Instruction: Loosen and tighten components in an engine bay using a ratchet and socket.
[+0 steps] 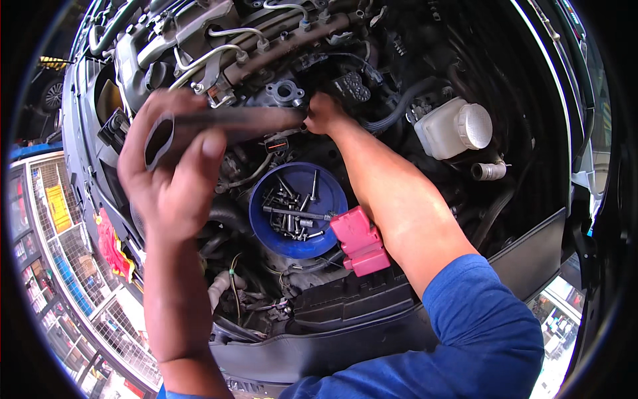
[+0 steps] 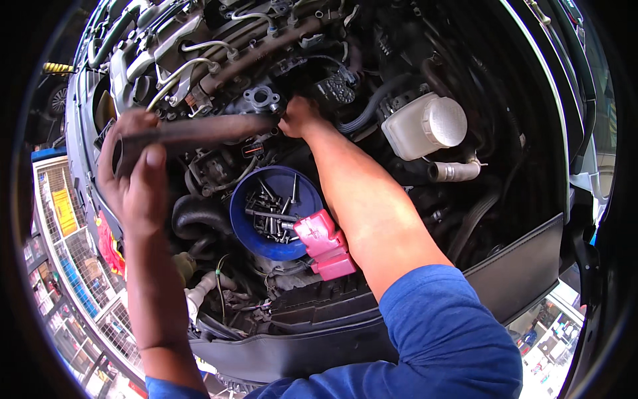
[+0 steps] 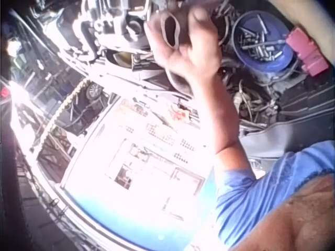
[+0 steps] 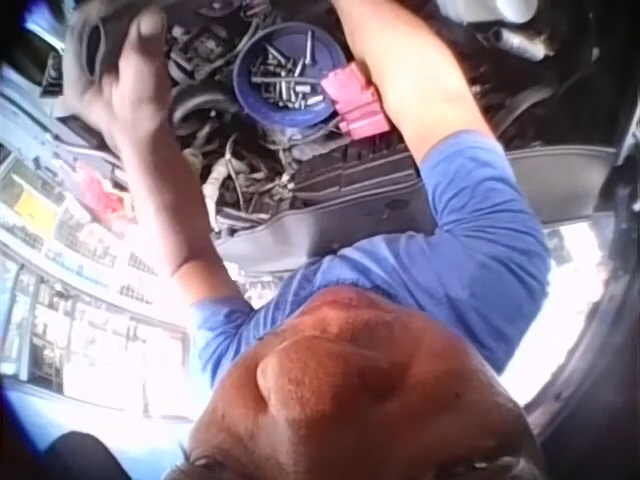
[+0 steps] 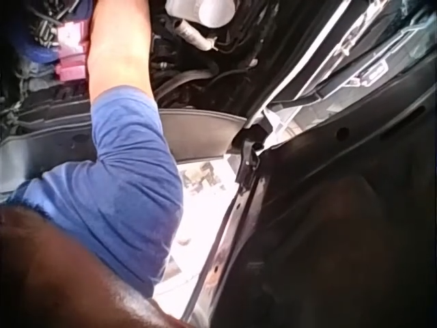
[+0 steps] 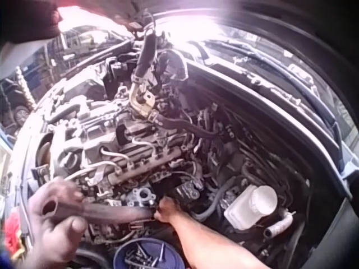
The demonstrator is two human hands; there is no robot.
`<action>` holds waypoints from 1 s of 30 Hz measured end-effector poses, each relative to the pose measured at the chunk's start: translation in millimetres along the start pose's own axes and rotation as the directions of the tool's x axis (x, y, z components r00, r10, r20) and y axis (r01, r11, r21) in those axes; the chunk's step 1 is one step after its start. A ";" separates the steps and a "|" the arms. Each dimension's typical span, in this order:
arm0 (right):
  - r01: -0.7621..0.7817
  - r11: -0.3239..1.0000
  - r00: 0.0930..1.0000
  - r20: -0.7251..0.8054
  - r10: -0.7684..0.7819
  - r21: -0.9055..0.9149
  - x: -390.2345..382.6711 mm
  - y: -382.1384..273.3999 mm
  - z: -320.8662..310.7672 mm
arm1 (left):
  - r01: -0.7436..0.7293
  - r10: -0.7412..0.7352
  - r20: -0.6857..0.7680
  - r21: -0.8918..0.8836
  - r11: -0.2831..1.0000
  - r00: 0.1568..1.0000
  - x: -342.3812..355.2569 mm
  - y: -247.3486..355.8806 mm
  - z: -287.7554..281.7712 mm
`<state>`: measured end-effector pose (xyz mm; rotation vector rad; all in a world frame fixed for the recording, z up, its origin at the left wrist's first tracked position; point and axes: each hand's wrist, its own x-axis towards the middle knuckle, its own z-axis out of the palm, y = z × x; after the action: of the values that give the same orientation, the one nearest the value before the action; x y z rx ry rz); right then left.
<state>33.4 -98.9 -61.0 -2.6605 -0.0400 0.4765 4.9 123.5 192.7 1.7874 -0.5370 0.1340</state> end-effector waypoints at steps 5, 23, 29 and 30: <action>0.187 0.968 0.972 -0.171 -0.158 0.167 9.4 9.7 12.0 | -0.056 0.116 0.112 -0.440 0.896 0.987 47.3 -36.1 44.9; -0.002 0.960 0.996 -0.089 0.028 0.279 -3.7 -2.5 -7.2 | 0.124 0.041 0.274 -0.561 0.819 0.961 48.5 -39.5 56.5; -0.055 0.910 0.997 -0.020 0.069 0.412 -4.2 -3.7 -9.0 | 0.170 -0.056 0.242 -0.478 0.862 0.969 59.2 -20.7 76.7; -0.127 0.879 0.991 0.025 0.130 0.460 -4.1 -0.1 -9.2 | 0.177 -0.100 0.191 -0.446 0.878 0.976 60.7 -10.1 86.3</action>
<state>32.6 -103.0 -51.9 -2.2013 0.2281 0.4528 46.9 26.9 180.8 1.3666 -0.5042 -0.2287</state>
